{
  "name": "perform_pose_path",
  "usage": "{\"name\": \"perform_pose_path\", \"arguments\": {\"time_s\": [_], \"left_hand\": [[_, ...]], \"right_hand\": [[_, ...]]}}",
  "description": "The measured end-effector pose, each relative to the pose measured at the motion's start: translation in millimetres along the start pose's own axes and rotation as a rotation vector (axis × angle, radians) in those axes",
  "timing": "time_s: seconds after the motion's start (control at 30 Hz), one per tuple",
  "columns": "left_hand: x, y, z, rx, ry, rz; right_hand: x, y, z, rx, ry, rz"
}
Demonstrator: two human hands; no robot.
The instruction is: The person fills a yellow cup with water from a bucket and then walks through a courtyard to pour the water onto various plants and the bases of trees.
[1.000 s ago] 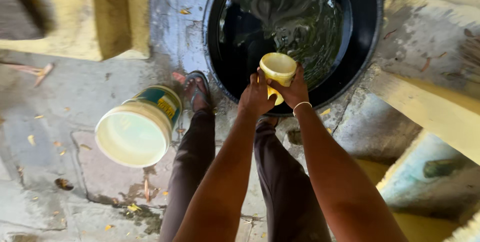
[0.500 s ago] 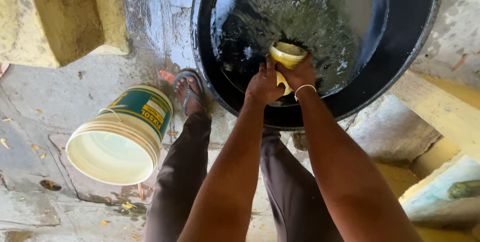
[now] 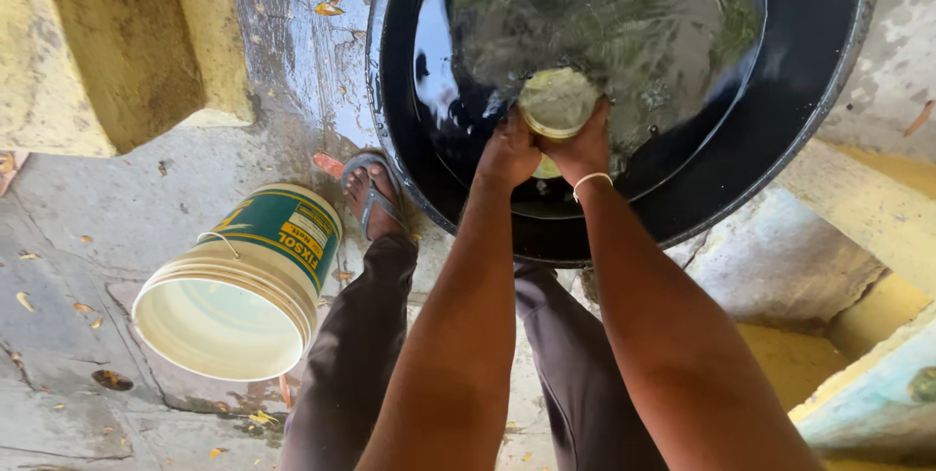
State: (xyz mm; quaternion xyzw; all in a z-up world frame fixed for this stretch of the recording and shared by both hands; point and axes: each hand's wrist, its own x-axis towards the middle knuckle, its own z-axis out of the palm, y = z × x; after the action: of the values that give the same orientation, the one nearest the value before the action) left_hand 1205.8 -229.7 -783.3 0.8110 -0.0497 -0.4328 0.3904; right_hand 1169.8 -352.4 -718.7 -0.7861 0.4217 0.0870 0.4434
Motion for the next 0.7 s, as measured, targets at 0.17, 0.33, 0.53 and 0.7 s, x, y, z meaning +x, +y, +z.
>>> {"name": "perform_pose_path", "arguments": {"time_s": [0.17, 0.33, 0.53, 0.7], "left_hand": [[-42, 22, -3, -0.068, 0.204, 0.187], [-99, 72, -37, -0.128, 0.332, 0.407], [-203, 178, -107, -0.079, 0.273, 0.362], [-300, 283, -172, 0.013, 0.226, 0.502]], "right_hand": [[-35, 2, -13, -0.039, 0.095, -0.183], [-88, -19, -42, 0.244, 0.161, -0.195], [-165, -89, -112, 0.403, 0.215, -0.286], [-236, -170, -192, 0.207, 0.364, -0.441]]}}
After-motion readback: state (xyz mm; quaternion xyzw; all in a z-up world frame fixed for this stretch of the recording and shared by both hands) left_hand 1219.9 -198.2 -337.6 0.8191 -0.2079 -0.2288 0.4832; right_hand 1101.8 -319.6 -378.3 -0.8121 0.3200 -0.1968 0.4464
